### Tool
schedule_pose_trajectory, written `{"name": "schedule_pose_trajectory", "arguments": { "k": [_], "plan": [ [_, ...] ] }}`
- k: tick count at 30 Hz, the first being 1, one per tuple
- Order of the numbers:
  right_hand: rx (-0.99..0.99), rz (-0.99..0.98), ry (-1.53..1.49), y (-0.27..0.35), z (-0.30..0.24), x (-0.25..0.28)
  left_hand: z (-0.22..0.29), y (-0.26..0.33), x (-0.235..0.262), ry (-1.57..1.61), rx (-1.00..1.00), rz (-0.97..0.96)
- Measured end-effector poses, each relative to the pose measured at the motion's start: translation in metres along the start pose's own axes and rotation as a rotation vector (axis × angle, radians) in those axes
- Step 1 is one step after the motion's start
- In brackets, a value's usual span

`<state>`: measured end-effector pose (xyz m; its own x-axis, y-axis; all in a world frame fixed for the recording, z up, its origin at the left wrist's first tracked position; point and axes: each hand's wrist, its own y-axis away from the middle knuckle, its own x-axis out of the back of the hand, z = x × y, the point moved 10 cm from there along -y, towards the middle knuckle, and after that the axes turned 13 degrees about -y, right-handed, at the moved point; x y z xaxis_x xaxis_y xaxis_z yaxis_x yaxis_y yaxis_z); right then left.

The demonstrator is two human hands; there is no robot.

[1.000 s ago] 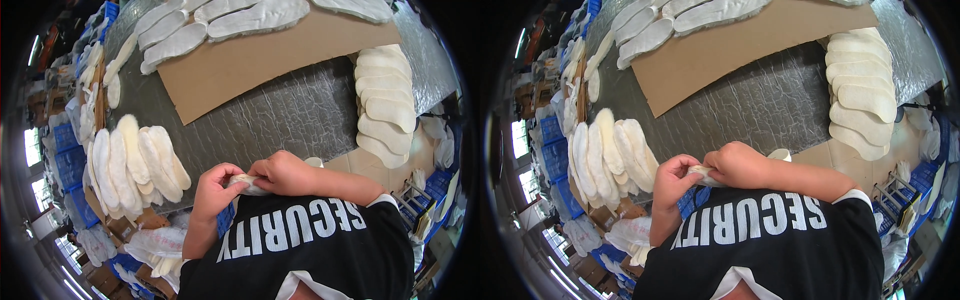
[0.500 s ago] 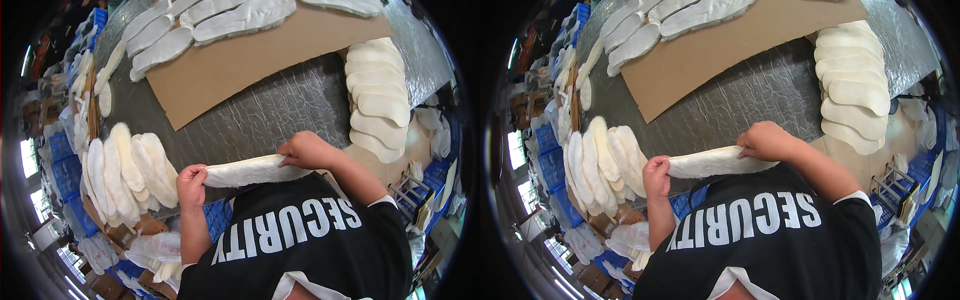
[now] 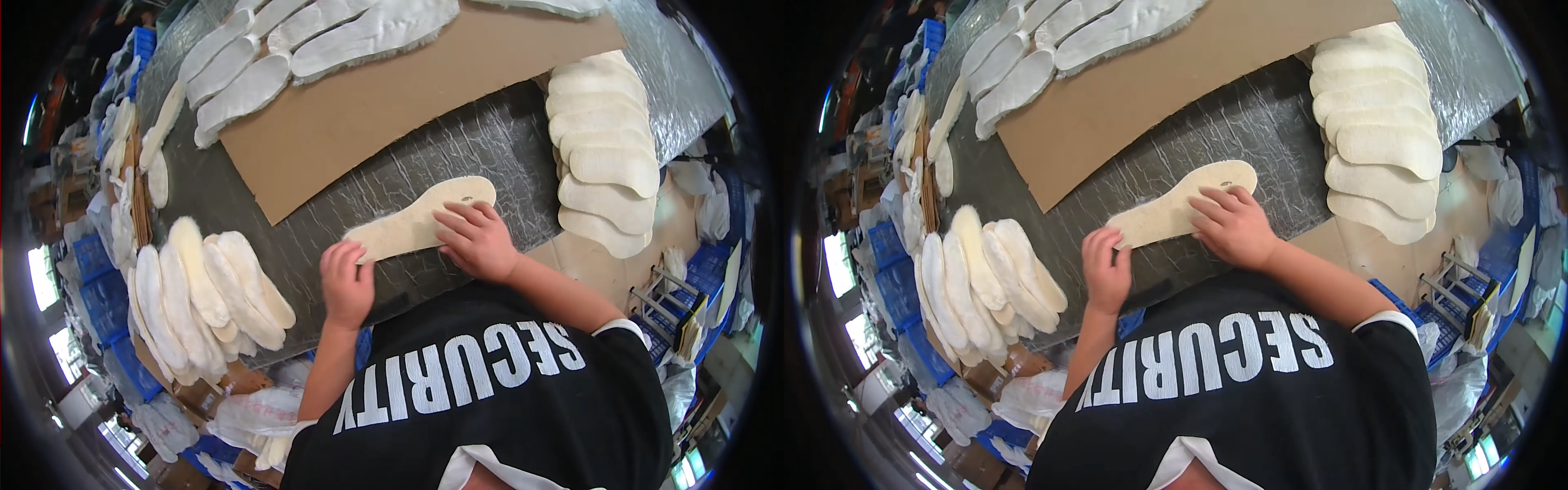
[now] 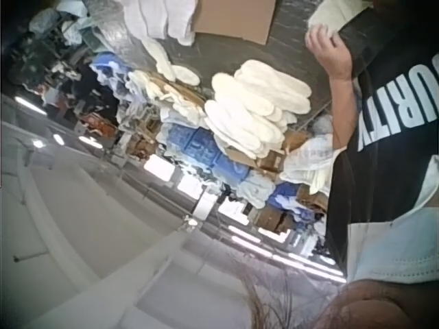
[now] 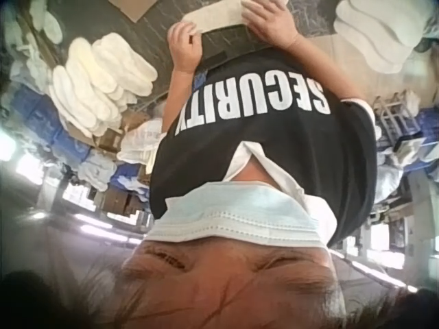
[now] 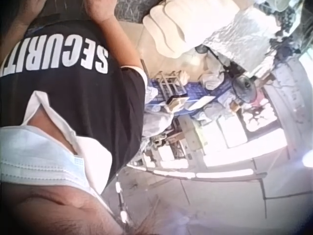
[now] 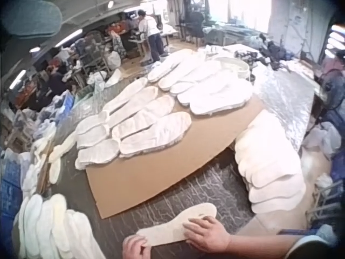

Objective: The recorder is attaching a white furry lining to beige shoe insole bases at a factory workstation.

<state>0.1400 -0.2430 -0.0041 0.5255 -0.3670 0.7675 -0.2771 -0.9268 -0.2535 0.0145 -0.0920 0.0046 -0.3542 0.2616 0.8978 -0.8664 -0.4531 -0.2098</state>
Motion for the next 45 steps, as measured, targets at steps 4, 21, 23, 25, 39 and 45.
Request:
{"name": "schedule_pose_trajectory", "arguments": {
  "k": [4, 21, 23, 25, 39, 45],
  "plan": [
    [-0.124, 0.047, 0.154, -0.042, 0.009, -0.024, 0.031, -0.029, -0.050, -0.234, -0.135, -0.096],
    [-0.464, -0.122, 0.110, -0.039, 0.068, -0.046, 0.023, -0.025, -0.104, -0.283, -0.168, -0.353],
    [-0.449, -0.116, 0.116, -0.040, 0.065, -0.042, 0.018, -0.023, -0.104, -0.210, -0.140, -0.327],
    [-0.340, 0.001, -0.022, -0.033, 0.066, -0.035, 0.017, -0.026, -0.090, -0.120, -0.099, -0.232],
    [-0.450, 0.757, -0.032, 0.104, 0.074, 0.109, -0.239, 0.065, 0.306, -0.226, 0.554, 0.545],
    [-0.552, 0.854, 0.215, 0.143, 0.088, 0.164, -0.354, 0.105, 0.320, -0.947, 0.648, 0.007]
  ]
}}
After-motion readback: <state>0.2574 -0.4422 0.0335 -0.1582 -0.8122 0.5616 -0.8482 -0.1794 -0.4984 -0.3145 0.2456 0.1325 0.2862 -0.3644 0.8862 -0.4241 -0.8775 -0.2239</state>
